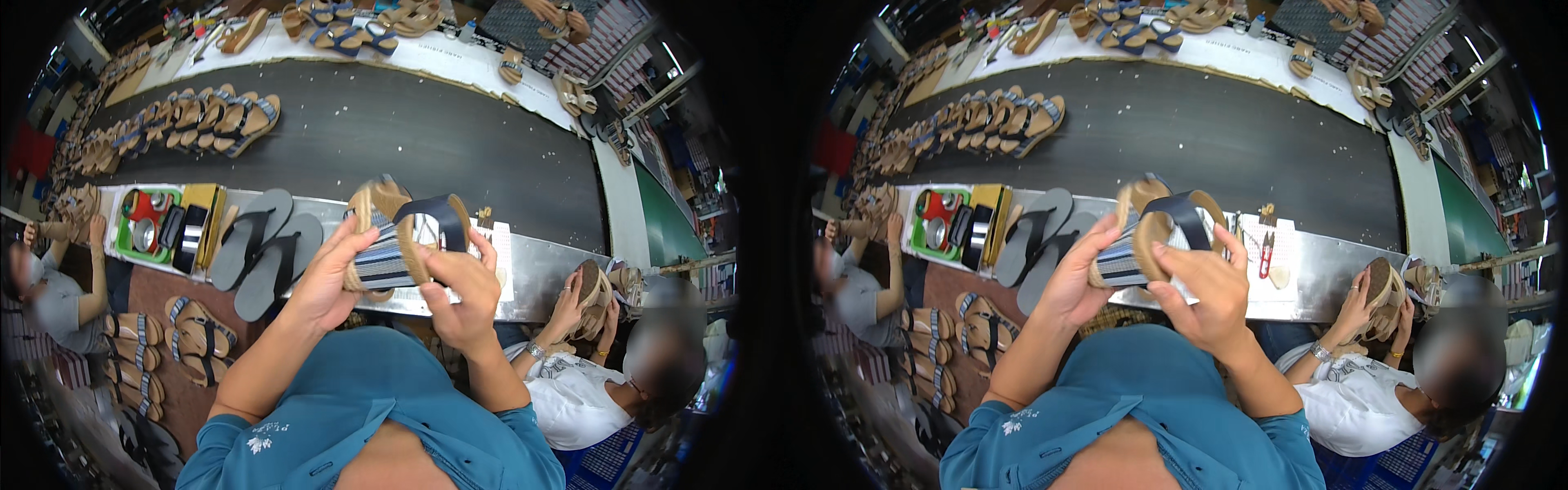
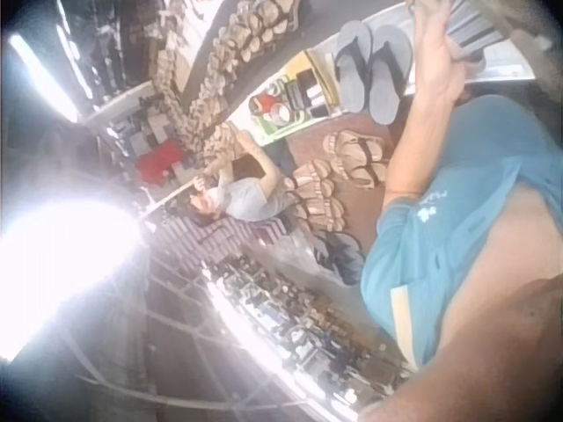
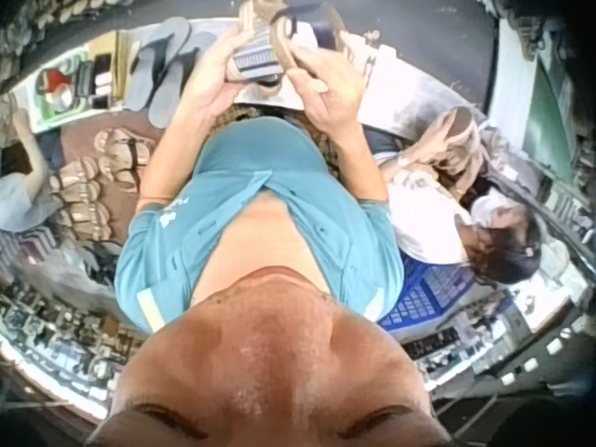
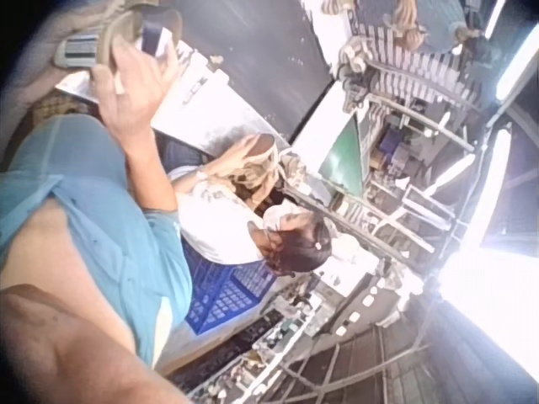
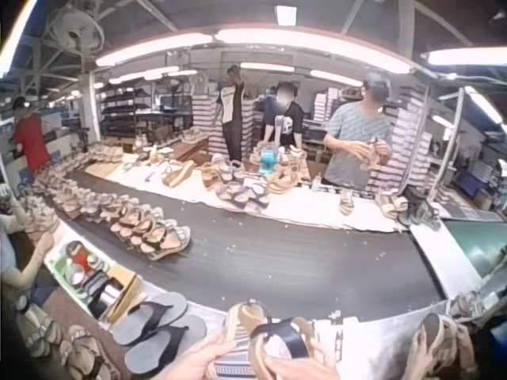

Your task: The person picks up several pairs of sandals from a table, turns them over to view the soles and straps, and places them back down. The person handles brown suede sandals, blue fabric sandals, and patterned strap sandals one at a time.

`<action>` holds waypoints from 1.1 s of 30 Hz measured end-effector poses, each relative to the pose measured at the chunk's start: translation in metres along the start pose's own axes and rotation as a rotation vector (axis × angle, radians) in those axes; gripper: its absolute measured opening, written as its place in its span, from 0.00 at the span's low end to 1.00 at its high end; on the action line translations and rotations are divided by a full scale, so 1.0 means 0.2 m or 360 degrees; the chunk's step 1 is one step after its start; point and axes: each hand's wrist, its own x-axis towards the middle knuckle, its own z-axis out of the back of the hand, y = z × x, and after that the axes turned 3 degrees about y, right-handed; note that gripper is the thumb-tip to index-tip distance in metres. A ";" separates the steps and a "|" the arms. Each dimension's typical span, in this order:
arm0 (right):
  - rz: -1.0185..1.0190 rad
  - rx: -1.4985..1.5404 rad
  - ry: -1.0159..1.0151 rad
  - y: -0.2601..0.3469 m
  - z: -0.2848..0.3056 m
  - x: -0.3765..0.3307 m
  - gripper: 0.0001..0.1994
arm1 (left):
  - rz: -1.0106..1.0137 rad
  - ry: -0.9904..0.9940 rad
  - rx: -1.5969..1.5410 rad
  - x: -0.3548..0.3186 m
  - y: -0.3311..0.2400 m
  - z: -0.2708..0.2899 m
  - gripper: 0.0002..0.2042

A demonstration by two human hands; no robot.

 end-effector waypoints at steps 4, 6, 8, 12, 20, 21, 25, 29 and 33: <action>-0.0460 0.0407 -0.0034 0.02 -0.03 -0.02 0.09 | -0.0518 -0.0021 0.0224 -0.01 0.03 -0.06 0.28; -0.0457 0.0451 -0.0054 0.02 -0.04 -0.03 0.09 | -0.0495 -0.0041 0.0250 -0.02 0.02 -0.06 0.28; -0.0462 0.0487 -0.0062 0.01 -0.05 -0.03 0.09 | -0.0476 0.0003 0.0247 -0.02 0.01 -0.06 0.29; -0.0478 0.0542 -0.0055 0.01 -0.05 -0.03 0.10 | -0.0504 -0.0039 0.0239 -0.03 0.02 -0.06 0.30; -0.0744 0.0828 -0.0021 -0.01 -0.05 -0.04 0.11 | -0.0982 -0.0222 0.0670 -0.04 0.09 -0.09 0.42; -0.0745 0.0856 -0.0010 -0.01 -0.05 -0.05 0.11 | -0.0993 -0.0215 0.0687 -0.05 0.10 -0.09 0.43; -0.0838 0.0958 -0.0019 0.02 -0.04 -0.05 0.11 | -0.1051 -0.0188 0.0697 -0.08 0.09 -0.10 0.45; -0.0872 0.0991 -0.0057 0.03 -0.05 -0.05 0.12 | -0.1038 -0.0162 0.0690 -0.09 0.09 -0.10 0.45; -0.0879 0.0996 -0.0062 0.02 -0.06 -0.05 0.12 | -0.1013 -0.0185 0.0701 -0.08 0.09 -0.10 0.44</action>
